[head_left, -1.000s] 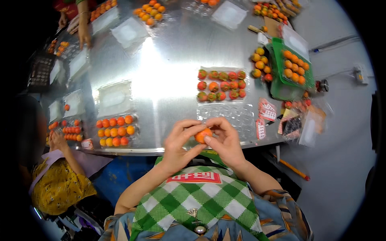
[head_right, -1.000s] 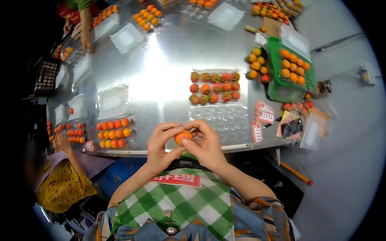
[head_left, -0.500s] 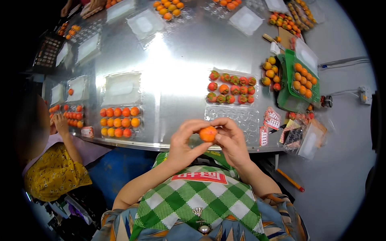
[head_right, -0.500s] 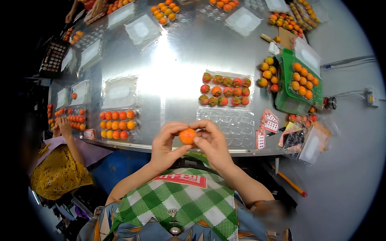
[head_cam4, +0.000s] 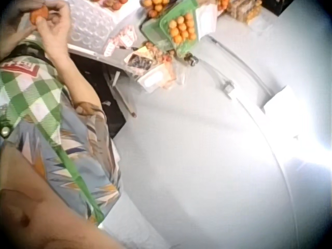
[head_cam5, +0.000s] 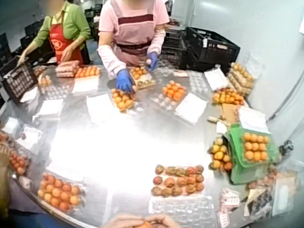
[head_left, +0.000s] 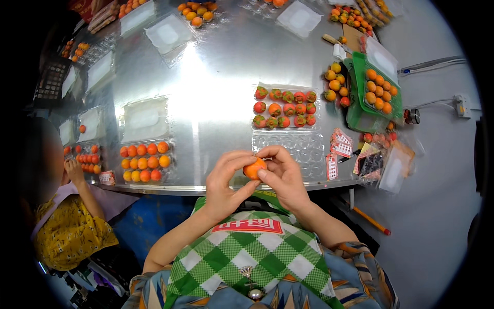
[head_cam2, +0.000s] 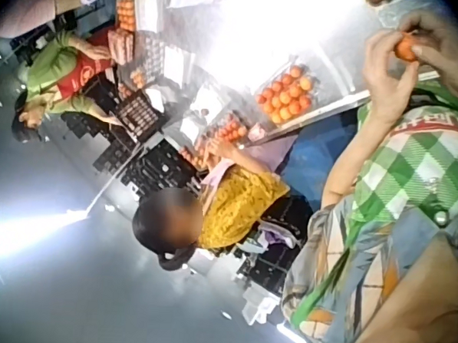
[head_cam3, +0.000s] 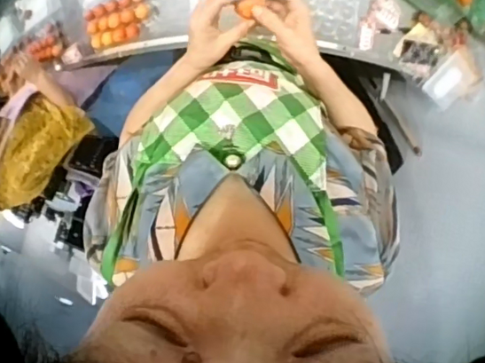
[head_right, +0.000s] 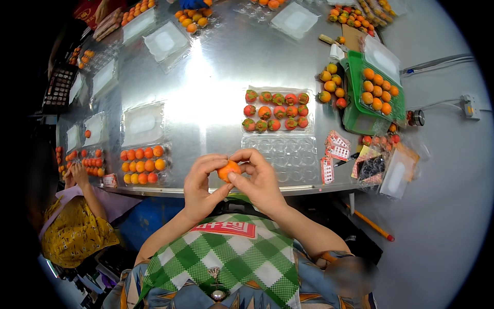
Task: The person places small orange fruits into clear plastic trays on a stainless steel table. They arrange the fruits in rows, seal the trays with lids, and apply labels before stacking the finished packages.
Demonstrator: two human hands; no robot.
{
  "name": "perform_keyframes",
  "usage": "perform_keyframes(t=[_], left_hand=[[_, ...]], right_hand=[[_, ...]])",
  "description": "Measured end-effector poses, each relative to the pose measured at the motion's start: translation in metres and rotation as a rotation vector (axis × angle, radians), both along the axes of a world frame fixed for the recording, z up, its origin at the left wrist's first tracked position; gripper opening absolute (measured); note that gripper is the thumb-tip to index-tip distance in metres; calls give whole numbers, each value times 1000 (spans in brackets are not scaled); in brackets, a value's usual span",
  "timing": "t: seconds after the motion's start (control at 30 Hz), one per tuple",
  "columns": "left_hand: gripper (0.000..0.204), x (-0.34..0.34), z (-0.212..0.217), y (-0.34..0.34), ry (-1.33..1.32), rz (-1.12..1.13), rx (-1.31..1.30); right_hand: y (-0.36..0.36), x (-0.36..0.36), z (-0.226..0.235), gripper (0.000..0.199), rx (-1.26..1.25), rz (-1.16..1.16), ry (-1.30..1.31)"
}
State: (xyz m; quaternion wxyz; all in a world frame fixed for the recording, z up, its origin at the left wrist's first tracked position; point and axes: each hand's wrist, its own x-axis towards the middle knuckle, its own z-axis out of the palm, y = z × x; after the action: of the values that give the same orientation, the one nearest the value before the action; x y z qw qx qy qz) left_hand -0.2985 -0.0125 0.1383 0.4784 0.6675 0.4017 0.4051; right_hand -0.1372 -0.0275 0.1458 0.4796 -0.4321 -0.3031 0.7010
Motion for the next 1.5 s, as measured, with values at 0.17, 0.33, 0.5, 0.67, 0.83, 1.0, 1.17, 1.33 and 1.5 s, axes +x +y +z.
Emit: perform_keyframes(t=[0.17,0.33,0.5,0.67,0.83,1.0,1.17,1.33,1.5], left_hand=[[60,7,-1,6,174,-62,78],[53,5,-59,21,159,30,-196],[45,11,-146,25,397,7,-550],[34,24,-177,21,341,-41,-853],[19,30,-185,19,85,-38,-1045],[11,35,-172,17,110,35,-986],[10,31,-176,18,292,87,-744],[11,8,-175,27,338,107,-668],[12,-13,-170,19,402,160,-637]], right_hand=[[-2,6,-12,28,-29,-22,-27],[4,81,-62,29,-249,-249,70],[-1,118,-94,35,-346,-331,155],[2,95,-85,47,-149,-253,-167],[0,90,-103,50,74,-192,-545],[6,87,-89,46,180,-173,-809],[14,79,-76,45,342,-126,-1043],[14,76,-89,43,295,-110,-1083],[17,65,-87,43,223,-78,-989]])
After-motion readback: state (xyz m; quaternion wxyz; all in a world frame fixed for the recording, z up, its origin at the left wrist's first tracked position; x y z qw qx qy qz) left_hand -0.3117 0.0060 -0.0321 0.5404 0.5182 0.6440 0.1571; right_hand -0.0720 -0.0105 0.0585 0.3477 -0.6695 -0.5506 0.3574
